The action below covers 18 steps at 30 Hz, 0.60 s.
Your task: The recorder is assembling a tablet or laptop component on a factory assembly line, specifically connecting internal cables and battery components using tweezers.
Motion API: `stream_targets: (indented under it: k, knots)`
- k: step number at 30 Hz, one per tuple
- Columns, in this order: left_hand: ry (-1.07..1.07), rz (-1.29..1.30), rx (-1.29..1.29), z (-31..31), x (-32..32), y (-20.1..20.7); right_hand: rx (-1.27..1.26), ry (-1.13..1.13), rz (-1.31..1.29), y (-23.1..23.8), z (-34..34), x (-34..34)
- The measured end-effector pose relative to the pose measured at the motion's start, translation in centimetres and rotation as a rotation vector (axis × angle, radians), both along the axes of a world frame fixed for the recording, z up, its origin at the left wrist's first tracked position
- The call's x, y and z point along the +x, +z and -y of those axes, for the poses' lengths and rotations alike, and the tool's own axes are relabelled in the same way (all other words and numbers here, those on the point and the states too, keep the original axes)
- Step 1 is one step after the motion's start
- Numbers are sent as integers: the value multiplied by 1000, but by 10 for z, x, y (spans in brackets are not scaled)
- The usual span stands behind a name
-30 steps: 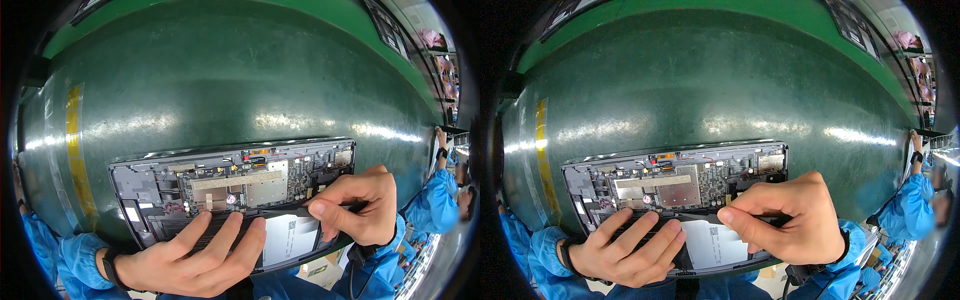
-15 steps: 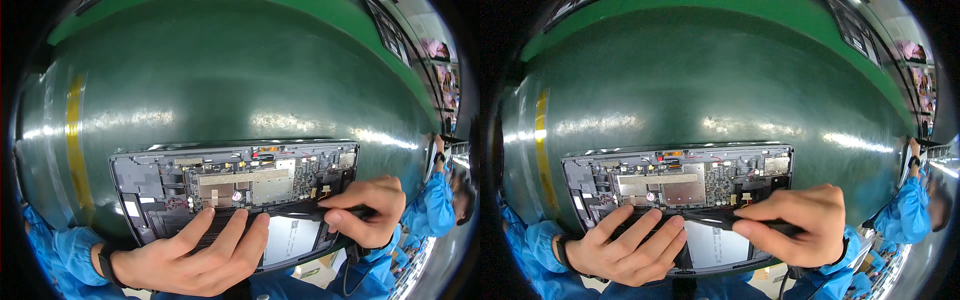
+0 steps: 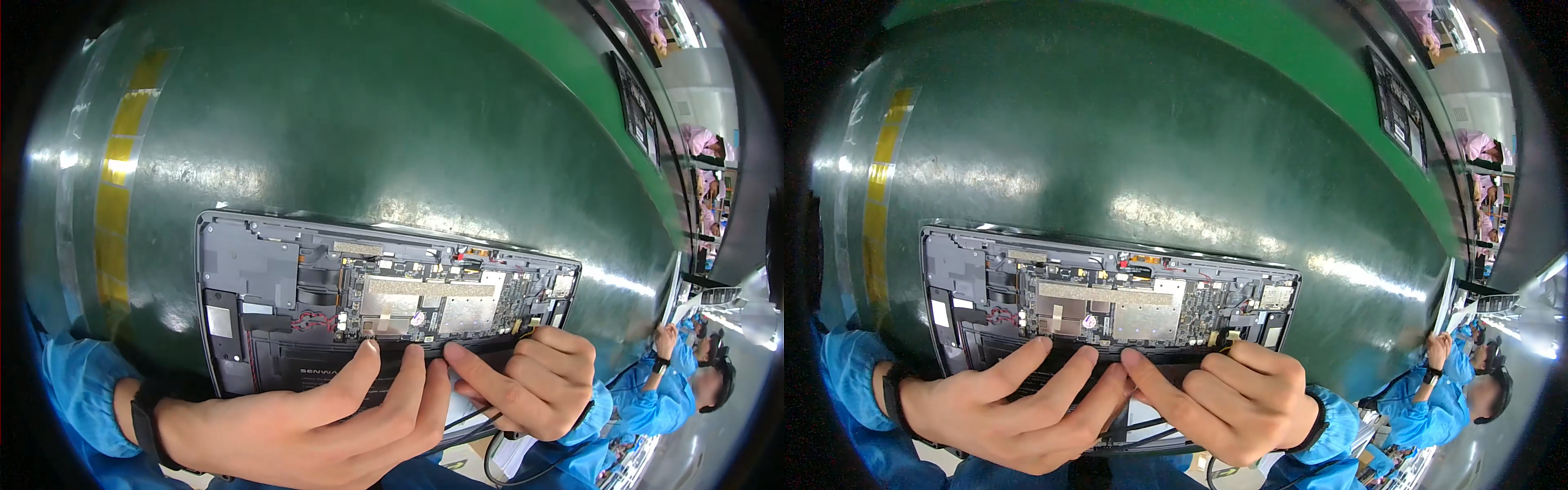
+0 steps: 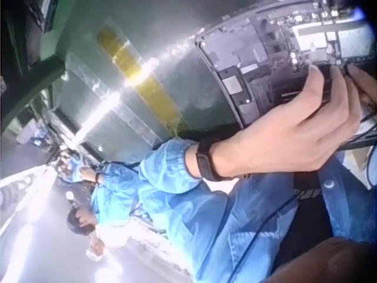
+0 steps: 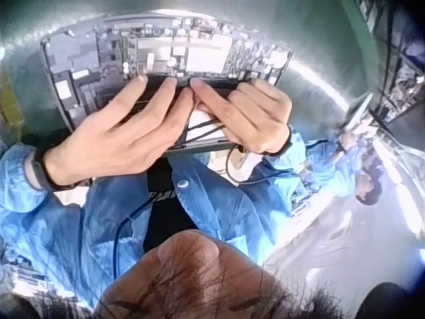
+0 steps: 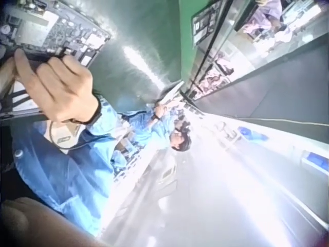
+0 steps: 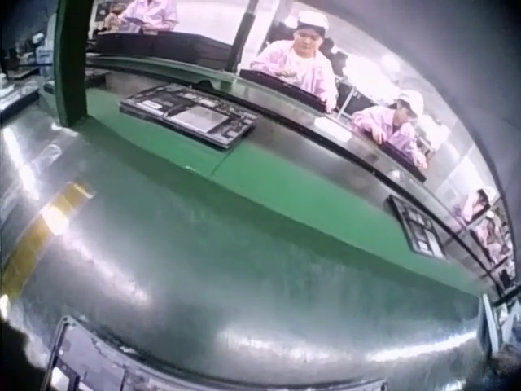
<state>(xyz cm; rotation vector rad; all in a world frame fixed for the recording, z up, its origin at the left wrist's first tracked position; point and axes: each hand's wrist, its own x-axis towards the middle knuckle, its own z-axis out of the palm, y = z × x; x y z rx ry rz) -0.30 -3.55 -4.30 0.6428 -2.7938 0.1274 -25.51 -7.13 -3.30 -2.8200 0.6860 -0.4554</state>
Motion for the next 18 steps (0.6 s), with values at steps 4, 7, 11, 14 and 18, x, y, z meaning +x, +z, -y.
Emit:
stream_targets:
  k: [4, 7, 11, 14, 18]
  knots:
    - [-7, -2, 22, 0, -1, 0, 13, -14, -25, 2, -1, -3]
    - [-3, -2, 10, 1, -3, 2, -11, -20, -20, 3, -3, -6]
    - [-11, -6, 10, 2, -3, 0, -54, -32, -30, 4, -6, -8]
    - [-26, -6, 19, 3, -3, 1, -27, -32, -29, 3, -5, -6]
    - [-34, 4, 34, 3, -3, 2, -23, -36, -24, 2, -4, -4]
